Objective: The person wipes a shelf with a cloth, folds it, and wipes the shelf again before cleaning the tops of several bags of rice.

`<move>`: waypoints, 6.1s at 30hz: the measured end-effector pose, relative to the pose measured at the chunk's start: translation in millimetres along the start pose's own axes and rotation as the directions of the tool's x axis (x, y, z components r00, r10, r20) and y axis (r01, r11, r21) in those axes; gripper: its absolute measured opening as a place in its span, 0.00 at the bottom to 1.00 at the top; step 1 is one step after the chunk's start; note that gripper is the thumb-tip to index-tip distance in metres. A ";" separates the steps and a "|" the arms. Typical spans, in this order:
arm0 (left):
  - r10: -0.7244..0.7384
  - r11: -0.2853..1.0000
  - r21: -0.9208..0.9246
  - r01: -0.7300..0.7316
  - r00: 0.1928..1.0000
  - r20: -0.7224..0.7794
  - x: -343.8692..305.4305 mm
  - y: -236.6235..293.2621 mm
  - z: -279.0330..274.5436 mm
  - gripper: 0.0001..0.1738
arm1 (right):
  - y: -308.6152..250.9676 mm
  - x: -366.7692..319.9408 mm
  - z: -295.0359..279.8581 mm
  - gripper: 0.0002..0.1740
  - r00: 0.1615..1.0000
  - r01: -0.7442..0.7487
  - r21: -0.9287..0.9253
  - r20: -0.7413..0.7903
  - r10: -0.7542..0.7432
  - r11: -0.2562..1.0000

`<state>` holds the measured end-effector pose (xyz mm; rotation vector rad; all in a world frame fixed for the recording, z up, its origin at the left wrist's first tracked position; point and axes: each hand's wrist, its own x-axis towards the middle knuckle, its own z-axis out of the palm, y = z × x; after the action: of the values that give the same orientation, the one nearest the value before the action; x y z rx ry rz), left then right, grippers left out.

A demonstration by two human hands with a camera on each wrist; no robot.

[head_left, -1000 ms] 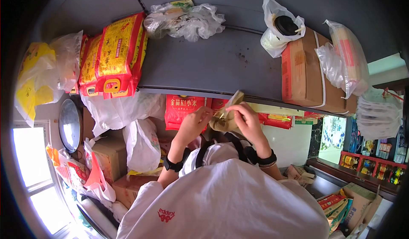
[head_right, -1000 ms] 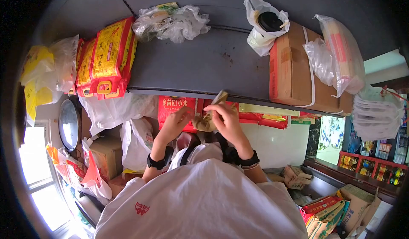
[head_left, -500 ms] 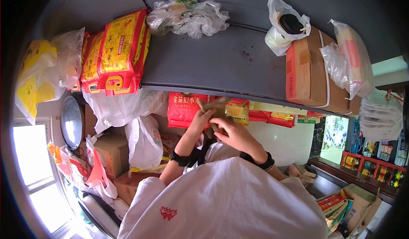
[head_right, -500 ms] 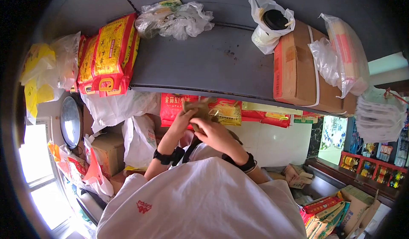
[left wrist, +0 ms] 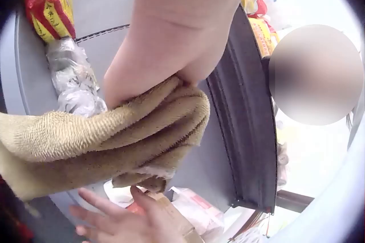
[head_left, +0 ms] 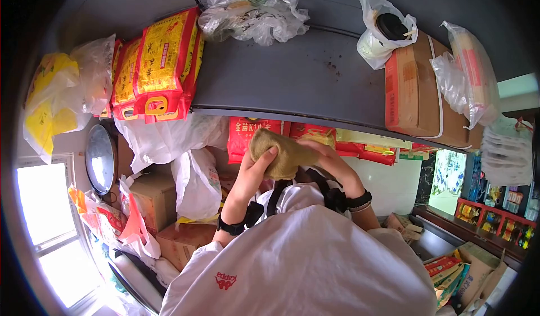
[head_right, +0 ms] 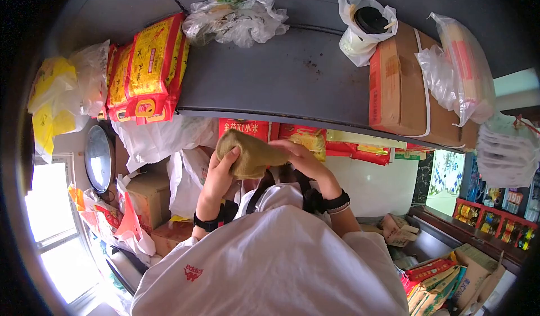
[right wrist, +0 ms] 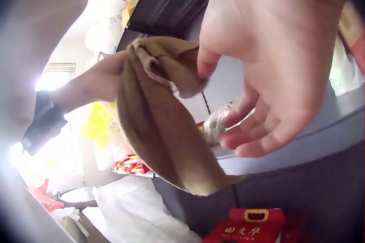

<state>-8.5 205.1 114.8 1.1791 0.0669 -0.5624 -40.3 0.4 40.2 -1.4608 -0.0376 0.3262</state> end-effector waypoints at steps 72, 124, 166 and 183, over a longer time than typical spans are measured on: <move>0.554 0.462 0.742 -0.486 0.812 0.187 1.7 -27.5 9.7 0.07 | -23.9 -1.3 23.5 0.09 0.949 0.010 0.628 -0.250 0.190 0.778; 0.486 0.620 0.606 -0.498 0.850 0.202 -17.3 6.3 -27.7 0.04 | -73.8 -28.8 2.1 0.13 0.992 0.122 -0.012 -0.029 -0.122 0.992; 0.355 0.488 0.798 -0.353 0.916 0.188 -3.9 13.2 -40.2 0.09 | -81.0 -32.4 -24.7 0.08 0.983 0.091 -0.481 -0.096 -0.155 0.872; 0.411 0.728 0.519 -0.447 0.891 0.191 73.2 92.8 -51.4 0.12 | -141.0 61.1 -42.6 0.05 0.944 0.280 -0.356 -0.067 -0.323 0.892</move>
<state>108.4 247.1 149.1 1.6791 -0.4507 -0.1957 54.9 -36.6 162.6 -1.7889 -0.2292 -0.0323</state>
